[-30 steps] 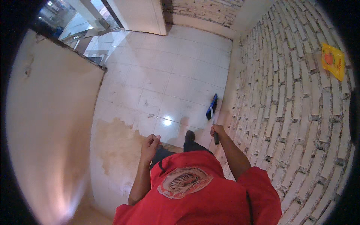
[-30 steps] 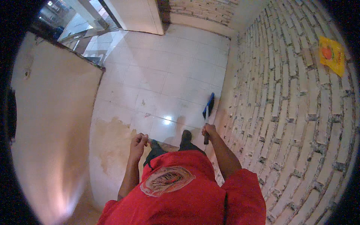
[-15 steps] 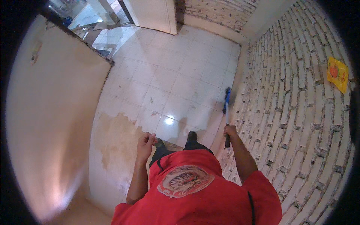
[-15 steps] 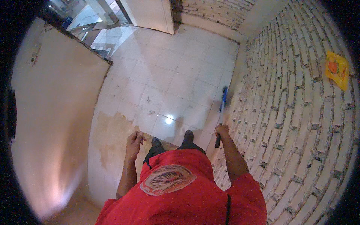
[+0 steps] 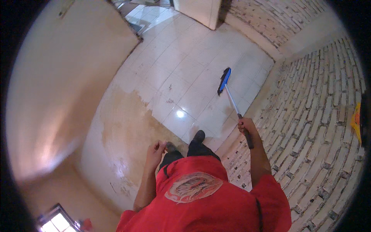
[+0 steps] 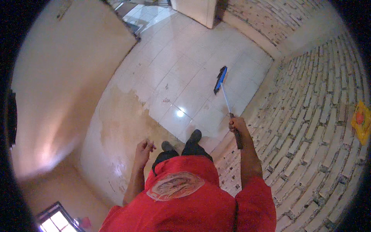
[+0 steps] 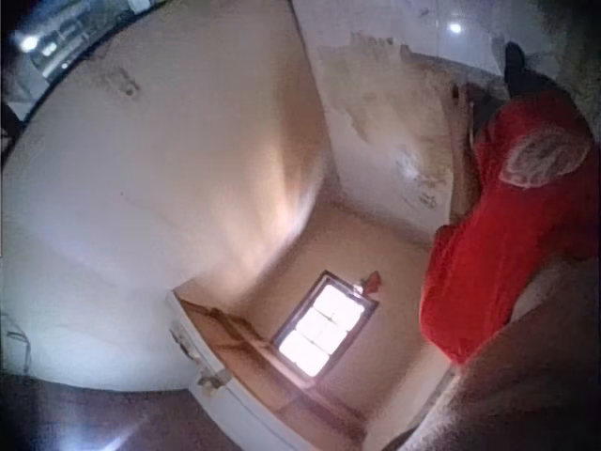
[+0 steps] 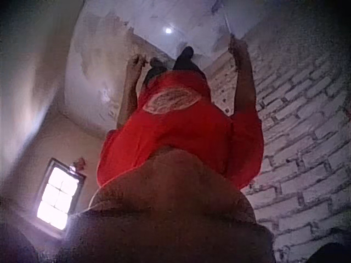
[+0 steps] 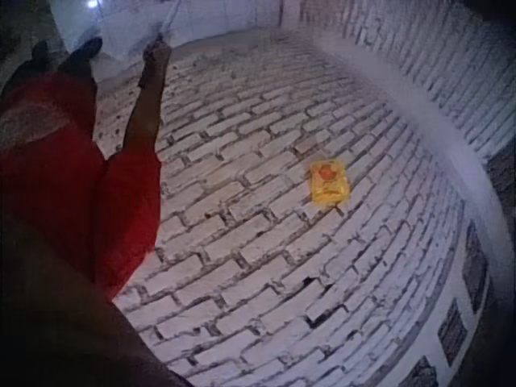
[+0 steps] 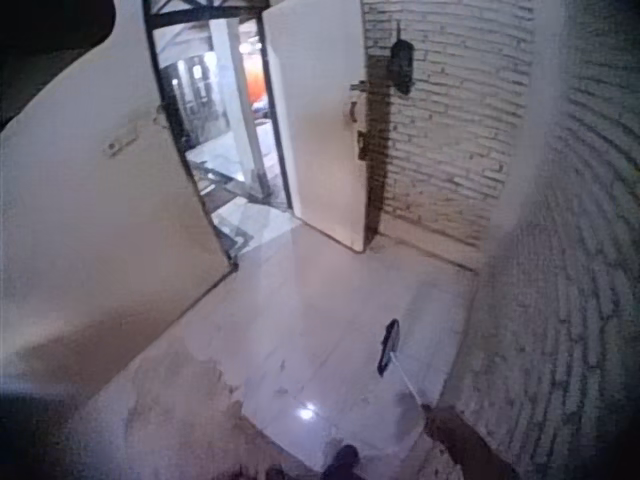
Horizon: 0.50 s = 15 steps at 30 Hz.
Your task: The person sweeps the tiled floor using a broom, pushing debris from the center and corners toward the doorway.
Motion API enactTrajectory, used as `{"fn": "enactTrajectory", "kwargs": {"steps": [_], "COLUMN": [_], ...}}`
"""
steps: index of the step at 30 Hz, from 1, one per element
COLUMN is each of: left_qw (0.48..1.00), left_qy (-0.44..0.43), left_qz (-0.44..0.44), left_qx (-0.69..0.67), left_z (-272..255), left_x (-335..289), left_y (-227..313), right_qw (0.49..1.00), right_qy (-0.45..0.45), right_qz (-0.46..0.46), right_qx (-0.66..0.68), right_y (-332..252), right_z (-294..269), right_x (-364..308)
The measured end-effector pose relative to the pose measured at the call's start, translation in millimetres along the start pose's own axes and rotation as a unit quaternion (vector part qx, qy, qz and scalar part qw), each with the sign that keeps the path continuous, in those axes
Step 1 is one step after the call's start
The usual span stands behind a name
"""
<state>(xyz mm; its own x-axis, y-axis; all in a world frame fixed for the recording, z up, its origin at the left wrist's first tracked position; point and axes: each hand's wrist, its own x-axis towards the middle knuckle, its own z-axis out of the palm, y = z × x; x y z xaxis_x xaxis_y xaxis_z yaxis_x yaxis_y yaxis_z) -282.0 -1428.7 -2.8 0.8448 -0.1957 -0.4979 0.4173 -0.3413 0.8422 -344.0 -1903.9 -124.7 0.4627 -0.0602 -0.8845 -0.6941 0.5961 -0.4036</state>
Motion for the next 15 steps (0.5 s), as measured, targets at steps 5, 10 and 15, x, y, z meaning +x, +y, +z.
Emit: {"fn": "enactTrajectory", "kwargs": {"steps": [5, 10, 15], "left_qw": [1.0, 0.996, 0.997], "left_qy": [0.018, 0.026, 0.05], "left_qz": [0.019, 0.057, 0.011], "left_qx": [-0.006, -0.068, -0.058], "left_z": [-6, -29, -49], "left_x": [-7, -31, -69], "left_y": [-9, -38, -78], "right_qw": [0.972, 0.953, 0.894], "right_qy": [-0.013, -0.103, -0.241], "right_qz": [-0.063, 0.056, 0.091], "right_qx": [-0.225, -0.278, -0.366], "right_y": [49, 82, 163], "right_z": [58, 100, 135], "right_x": [-56, -120, -117]}}
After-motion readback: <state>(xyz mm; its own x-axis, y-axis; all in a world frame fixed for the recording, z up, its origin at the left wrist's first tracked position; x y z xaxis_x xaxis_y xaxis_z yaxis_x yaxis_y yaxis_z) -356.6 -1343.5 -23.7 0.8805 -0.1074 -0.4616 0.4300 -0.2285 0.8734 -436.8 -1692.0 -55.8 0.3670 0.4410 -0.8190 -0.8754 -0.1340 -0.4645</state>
